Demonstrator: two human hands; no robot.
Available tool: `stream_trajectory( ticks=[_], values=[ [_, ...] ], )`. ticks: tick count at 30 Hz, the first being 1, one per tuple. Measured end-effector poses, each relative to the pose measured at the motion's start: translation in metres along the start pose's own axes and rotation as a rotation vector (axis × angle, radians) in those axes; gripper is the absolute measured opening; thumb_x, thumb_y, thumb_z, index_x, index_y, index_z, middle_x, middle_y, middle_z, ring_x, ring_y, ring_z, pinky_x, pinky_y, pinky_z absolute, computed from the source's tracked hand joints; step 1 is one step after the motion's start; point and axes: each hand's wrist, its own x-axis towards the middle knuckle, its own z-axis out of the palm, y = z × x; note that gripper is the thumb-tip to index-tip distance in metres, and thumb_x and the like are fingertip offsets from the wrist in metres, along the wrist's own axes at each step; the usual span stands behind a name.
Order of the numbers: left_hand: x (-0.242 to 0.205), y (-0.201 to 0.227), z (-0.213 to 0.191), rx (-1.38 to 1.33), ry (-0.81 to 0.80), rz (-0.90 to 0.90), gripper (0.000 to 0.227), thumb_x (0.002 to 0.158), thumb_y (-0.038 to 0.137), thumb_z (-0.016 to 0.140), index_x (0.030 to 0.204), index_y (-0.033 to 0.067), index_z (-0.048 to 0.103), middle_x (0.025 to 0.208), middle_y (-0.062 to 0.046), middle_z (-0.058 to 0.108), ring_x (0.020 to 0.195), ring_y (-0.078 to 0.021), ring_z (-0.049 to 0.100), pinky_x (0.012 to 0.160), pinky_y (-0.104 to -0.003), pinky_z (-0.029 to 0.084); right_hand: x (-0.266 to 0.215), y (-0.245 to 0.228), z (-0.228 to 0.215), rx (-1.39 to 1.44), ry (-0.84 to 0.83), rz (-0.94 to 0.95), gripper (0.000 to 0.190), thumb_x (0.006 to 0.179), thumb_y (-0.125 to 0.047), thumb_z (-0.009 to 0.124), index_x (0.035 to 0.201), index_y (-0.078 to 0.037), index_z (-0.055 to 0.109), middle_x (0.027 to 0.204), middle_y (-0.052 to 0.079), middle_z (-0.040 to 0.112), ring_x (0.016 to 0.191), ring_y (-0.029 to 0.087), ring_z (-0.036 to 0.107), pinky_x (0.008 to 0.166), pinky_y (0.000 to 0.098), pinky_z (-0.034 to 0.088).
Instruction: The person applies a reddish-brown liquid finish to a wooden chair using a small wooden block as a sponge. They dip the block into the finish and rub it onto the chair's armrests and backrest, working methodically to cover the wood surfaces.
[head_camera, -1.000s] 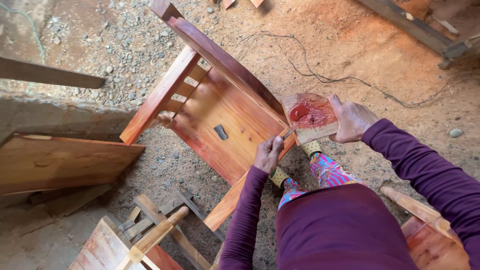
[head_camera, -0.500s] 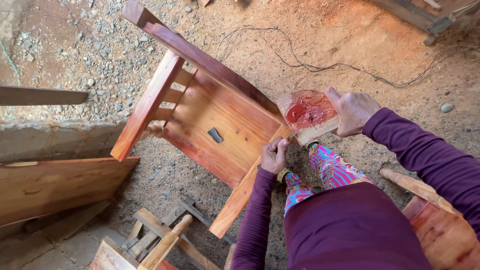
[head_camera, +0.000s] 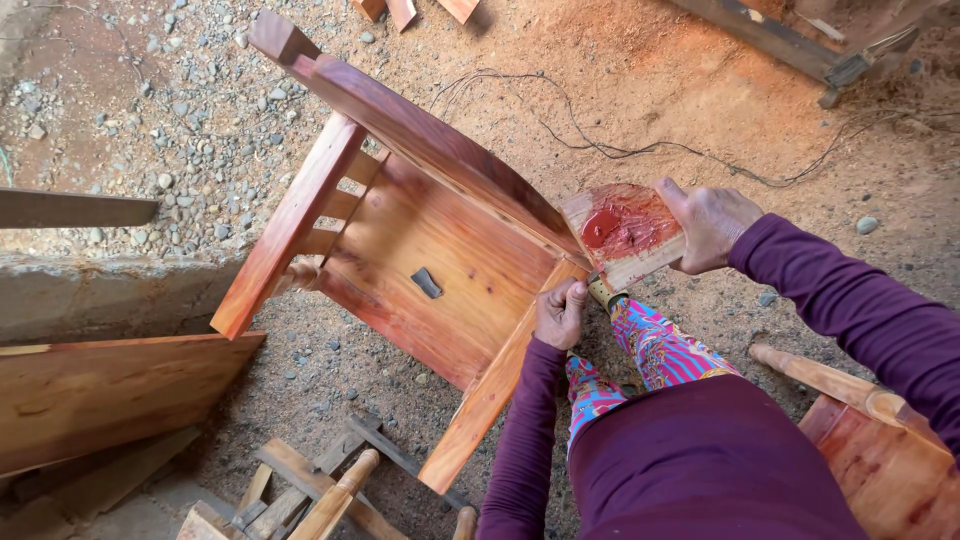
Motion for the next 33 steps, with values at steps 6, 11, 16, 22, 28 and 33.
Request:
stream_trajectory(
  ticks=[6, 11, 16, 22, 28, 33],
  values=[
    [-0.002, 0.002, 0.000, -0.021, -0.011, 0.023, 0.051, 0.109, 0.040, 0.055, 0.074, 0.0044, 0.045, 0.067, 0.003, 0.037, 0.065, -0.0082, 0.037, 0.058, -0.031, 0.035, 0.001, 0.003, 0.002, -0.014, -0.013, 0.010, 0.096, 0.053, -0.040, 0.089, 0.132, -0.005, 0.046, 0.078, 0.028, 0.070, 0.078, 0.046, 0.072, 0.071, 0.0528, 0.060],
    [-0.003, -0.005, 0.000, -0.008, 0.001, 0.018, 0.051, 0.109, 0.040, 0.055, 0.074, 0.0042, 0.046, 0.065, 0.003, 0.039, 0.064, -0.0081, 0.038, 0.057, -0.030, 0.036, 0.001, 0.003, 0.003, -0.018, -0.008, 0.011, 0.098, 0.054, -0.043, 0.089, 0.132, -0.003, 0.045, 0.075, 0.028, 0.069, 0.076, 0.046, 0.072, 0.070, 0.0528, 0.060],
    [-0.004, -0.003, 0.002, -0.043, 0.009, 0.000, 0.051, 0.109, 0.040, 0.055, 0.074, 0.0043, 0.047, 0.065, 0.003, 0.041, 0.062, -0.0080, 0.040, 0.056, -0.030, 0.036, 0.003, 0.008, 0.009, -0.037, -0.014, 0.003, 0.099, 0.054, -0.041, 0.089, 0.134, -0.003, 0.044, 0.073, 0.028, 0.069, 0.075, 0.046, 0.072, 0.070, 0.0523, 0.060],
    [-0.014, -0.021, 0.002, -0.046, 0.023, 0.010, 0.054, 0.110, 0.041, 0.054, 0.072, 0.0042, 0.047, 0.066, 0.003, 0.043, 0.063, -0.0079, 0.041, 0.057, -0.030, 0.037, 0.003, 0.007, 0.009, -0.039, 0.003, -0.015, 0.100, 0.052, -0.037, 0.088, 0.134, -0.002, 0.044, 0.073, 0.027, 0.069, 0.074, 0.046, 0.072, 0.069, 0.0523, 0.060],
    [-0.031, 0.004, -0.011, 0.075, 0.257, -0.157, 0.047, 0.107, 0.036, 0.056, 0.078, 0.0003, 0.064, 0.065, -0.003, 0.053, 0.062, -0.0103, 0.049, 0.056, -0.030, 0.041, 0.004, 0.006, 0.004, -0.010, 0.019, -0.027, 0.094, 0.052, -0.038, 0.091, 0.127, -0.004, 0.045, 0.074, 0.028, 0.069, 0.075, 0.048, 0.071, 0.070, 0.0534, 0.059],
    [-0.020, 0.085, -0.014, 0.497, 0.270, 0.237, 0.017, 0.104, 0.015, 0.060, 0.110, 0.0022, 0.071, 0.094, -0.018, 0.071, 0.077, -0.0295, 0.071, 0.068, -0.037, 0.056, 0.006, 0.007, 0.005, 0.056, -0.016, -0.030, 0.088, 0.055, -0.035, 0.088, 0.126, -0.005, 0.045, 0.076, 0.028, 0.070, 0.080, 0.048, 0.071, 0.072, 0.0538, 0.060]
  ],
)
